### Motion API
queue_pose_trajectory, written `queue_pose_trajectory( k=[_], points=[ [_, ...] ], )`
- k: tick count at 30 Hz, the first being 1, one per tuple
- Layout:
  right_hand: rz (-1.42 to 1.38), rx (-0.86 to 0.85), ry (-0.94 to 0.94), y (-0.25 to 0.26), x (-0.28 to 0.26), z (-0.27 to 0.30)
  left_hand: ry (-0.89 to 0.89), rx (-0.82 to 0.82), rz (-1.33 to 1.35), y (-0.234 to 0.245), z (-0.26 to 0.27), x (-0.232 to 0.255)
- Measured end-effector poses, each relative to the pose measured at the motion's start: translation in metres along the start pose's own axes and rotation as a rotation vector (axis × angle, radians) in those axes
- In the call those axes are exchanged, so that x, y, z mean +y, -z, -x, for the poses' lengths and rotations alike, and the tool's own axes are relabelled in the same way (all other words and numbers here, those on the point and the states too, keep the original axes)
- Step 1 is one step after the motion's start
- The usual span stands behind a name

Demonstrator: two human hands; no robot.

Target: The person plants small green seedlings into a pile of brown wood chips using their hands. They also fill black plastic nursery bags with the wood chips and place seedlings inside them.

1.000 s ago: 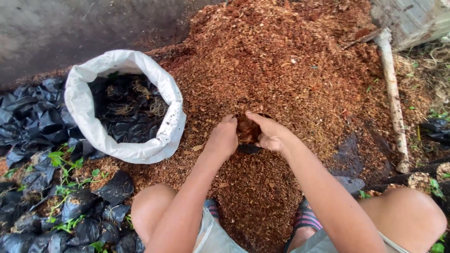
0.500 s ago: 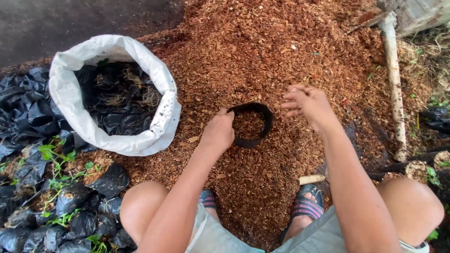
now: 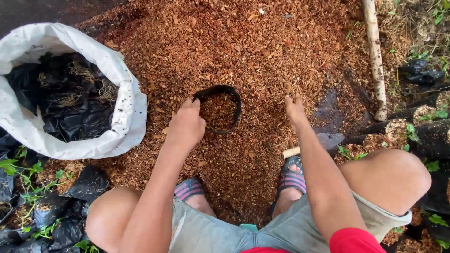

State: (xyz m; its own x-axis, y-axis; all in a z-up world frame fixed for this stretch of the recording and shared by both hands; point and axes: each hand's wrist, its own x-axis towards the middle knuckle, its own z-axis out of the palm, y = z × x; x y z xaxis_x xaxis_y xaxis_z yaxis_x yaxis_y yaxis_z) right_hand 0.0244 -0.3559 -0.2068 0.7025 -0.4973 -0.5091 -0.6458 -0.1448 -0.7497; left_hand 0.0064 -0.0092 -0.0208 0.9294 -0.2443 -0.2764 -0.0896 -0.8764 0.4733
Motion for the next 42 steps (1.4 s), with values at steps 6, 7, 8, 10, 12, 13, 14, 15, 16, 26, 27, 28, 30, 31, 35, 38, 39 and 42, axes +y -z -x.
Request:
queue_pose_trajectory(
  k=[6,7,8,10,12,13,14,15,16,26,27,28,30,31,35,38,39,42],
  points=[
    [0.347,0.16,0.215,-0.056,0.004,0.017,-0.003,-0.005,-0.044,0.011,0.006,0.016],
    [0.349,0.162,0.199,-0.064,0.009,0.016,-0.007,-0.02,-0.045,0.012,0.008,0.018],
    [0.313,0.195,0.454,-0.072,0.01,0.012,-0.014,-0.011,-0.052,0.014,0.007,0.02],
    [0.278,0.226,0.7,-0.075,-0.005,0.023,-0.023,-0.011,-0.059,0.016,0.005,0.023],
    [0.247,0.037,0.913,-0.07,-0.04,0.051,-0.013,-0.015,-0.067,0.016,0.002,0.023],
    [0.246,0.036,0.909,-0.065,-0.052,0.055,-0.012,-0.019,-0.068,0.015,0.002,0.021],
    [0.165,0.006,0.94,-0.06,-0.065,0.059,-0.039,-0.001,-0.075,0.014,0.001,0.019],
    [0.084,-0.024,0.97,-0.055,-0.078,0.063,-0.065,0.017,-0.081,0.014,0.001,0.016],
    [0.081,-0.03,0.972,-0.049,-0.07,0.042,-0.059,0.019,-0.084,0.015,0.002,0.017],
    [0.068,0.087,0.154,-0.042,0.007,-0.053,-0.07,0.019,-0.076,0.017,0.004,0.006],
    [0.207,0.145,0.198,-0.048,0.006,-0.053,-0.086,0.023,-0.081,0.017,0.004,0.005],
    [0.212,0.144,0.194,-0.051,-0.001,-0.05,-0.084,0.019,-0.077,0.017,0.004,0.007],
    [0.141,0.197,0.246,-0.057,-0.019,-0.047,-0.089,0.023,-0.085,0.021,0.005,0.01],
    [0.142,0.199,0.249,-0.062,-0.035,-0.031,-0.09,0.026,-0.083,0.019,0.004,0.011],
    [0.263,0.037,0.502,-0.073,-0.077,0.012,-0.13,0.032,-0.09,0.015,0.003,0.008],
    [0.483,-0.103,0.707,-0.076,-0.088,0.041,-0.134,0.017,-0.101,0.009,0.005,0.005],
    [0.59,-0.156,0.812,-0.077,-0.092,0.053,-0.128,0.005,-0.11,0.007,0.005,0.004],
    [0.763,-0.299,0.645,-0.066,-0.125,0.101,-0.154,0.004,-0.123,0.008,0.011,0.003]
  ],
)
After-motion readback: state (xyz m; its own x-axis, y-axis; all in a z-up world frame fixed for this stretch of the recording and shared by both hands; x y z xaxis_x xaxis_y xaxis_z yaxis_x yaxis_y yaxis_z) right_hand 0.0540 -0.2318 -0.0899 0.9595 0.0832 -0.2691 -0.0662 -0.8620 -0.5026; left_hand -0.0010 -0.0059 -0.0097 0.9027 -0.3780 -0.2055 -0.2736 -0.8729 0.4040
